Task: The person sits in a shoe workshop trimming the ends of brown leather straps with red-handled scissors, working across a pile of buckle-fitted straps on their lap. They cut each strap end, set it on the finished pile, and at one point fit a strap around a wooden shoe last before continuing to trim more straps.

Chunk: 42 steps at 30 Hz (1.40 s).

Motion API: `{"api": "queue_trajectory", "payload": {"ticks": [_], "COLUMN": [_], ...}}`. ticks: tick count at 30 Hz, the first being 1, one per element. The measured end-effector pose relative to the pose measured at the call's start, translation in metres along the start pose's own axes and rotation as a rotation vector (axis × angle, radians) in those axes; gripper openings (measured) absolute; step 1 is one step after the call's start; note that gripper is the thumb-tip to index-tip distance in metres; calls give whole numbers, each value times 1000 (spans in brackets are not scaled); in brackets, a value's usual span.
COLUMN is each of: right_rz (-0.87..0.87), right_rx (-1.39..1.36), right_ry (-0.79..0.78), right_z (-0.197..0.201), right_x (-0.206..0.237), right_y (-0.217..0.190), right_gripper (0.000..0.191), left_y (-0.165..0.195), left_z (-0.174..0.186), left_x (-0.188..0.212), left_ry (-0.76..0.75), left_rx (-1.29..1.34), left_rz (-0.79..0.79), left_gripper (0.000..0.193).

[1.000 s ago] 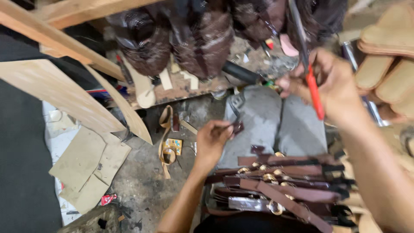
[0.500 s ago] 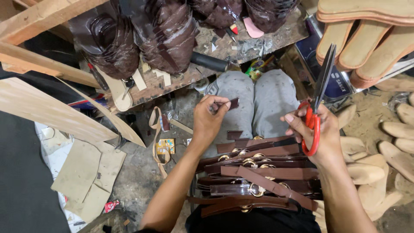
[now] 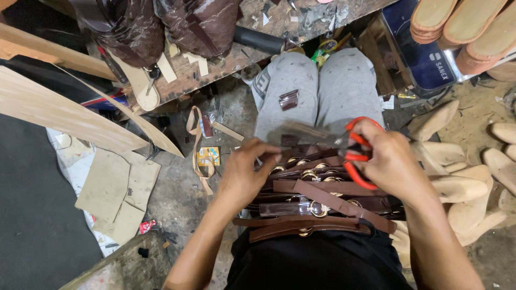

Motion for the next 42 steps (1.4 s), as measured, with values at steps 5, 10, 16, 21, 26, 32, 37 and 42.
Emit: {"api": "queue_trajectory", "payload": {"ticks": [5,10,16,21,26,32,37,42], "right_rz": [203,84,132,248,4,141,41,20], "right_rx": [205,123,-112,-257,-33,-189,-12,-143], "right_ry": [-7,-24,80,264,136,62,126,233], "right_z": [-27,-33,-12,15,18,9,-3,-6], "right_x": [-4,-1,9,26,18,6,-6,0], "right_y": [-15,-5,-6,-14,-20,-45,-51,-62], "right_gripper": [41,43,39,35,39,35,33,37], "left_y": [-3,0,9,15,9,-12,5,28], "left_z": [-16,-19,-10,-5,-3,12,25,25], "left_x": [18,26,24,21,14,21,27,30], "left_ry": [-15,-58,-96,-7,161,217,302,280], "left_rx": [-43,-57,47,119,6,-30,49,215], "left_rz": [-67,-86,-16,-5,-148,-84,-80,-160], "left_gripper": [28,28,31,40,37,36,34,38]}}
Point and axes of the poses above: each hand's wrist, its own x-axis away from the middle knuckle, its own z-axis out of the back of the hand, y = z × x, the point moved 5 cm from there along -x, towards the middle knuckle, and after that the axes turned 1 degree about x, right-handed, at the moved point
